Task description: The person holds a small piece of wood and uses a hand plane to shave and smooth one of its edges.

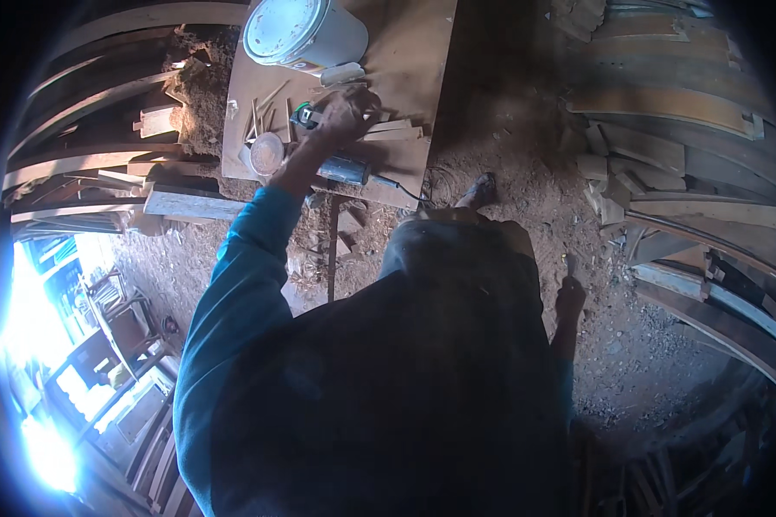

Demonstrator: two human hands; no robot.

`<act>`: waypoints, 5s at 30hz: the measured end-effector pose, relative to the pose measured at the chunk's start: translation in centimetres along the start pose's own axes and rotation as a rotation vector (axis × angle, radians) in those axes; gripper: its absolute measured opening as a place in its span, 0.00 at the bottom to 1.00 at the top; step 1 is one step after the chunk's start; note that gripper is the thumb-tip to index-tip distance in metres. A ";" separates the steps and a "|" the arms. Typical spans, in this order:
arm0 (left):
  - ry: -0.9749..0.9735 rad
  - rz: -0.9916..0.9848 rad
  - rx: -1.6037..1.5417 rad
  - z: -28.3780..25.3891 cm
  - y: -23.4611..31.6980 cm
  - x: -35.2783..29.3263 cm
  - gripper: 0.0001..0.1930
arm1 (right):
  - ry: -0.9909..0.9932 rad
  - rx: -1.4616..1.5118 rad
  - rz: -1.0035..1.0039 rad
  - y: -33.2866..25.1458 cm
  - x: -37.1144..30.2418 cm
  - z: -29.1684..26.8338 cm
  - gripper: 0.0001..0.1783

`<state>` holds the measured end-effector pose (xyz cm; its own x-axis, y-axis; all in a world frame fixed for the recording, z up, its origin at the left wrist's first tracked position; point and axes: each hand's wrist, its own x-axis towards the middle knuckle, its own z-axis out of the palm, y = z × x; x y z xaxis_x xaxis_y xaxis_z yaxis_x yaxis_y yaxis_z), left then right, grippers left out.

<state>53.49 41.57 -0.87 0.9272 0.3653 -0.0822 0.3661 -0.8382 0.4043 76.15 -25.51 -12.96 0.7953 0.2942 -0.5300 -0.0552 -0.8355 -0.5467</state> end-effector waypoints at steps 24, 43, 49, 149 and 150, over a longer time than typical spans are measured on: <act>0.205 -0.498 -1.690 -1.1 4.1 -6.7 0.09 | 0.070 0.036 0.201 0.1 -12.1 10.6 0.22; 0.443 -0.492 -1.692 -0.7 2.7 -16.8 0.12 | -0.088 -0.404 -0.394 5.0 -9.6 12.9 0.11; 0.559 -0.517 -1.378 -1.2 3.5 -17.3 0.17 | -0.206 -0.485 -0.226 -5.2 -7.3 11.1 0.21; 1.134 -1.046 -0.800 10.5 14.7 -57.0 0.11 | -0.852 0.419 -1.442 -43.7 -46.0 41.5 0.10; 1.144 -1.040 -0.801 10.5 14.7 -57.0 0.11 | -0.919 0.448 -1.364 -43.4 -46.4 41.4 0.11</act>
<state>6.87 4.20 0.22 -0.2981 0.9503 -0.0901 0.2694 0.1743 0.9471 16.64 16.35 8.52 -0.1698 0.9178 0.3590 0.0399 0.3704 -0.9280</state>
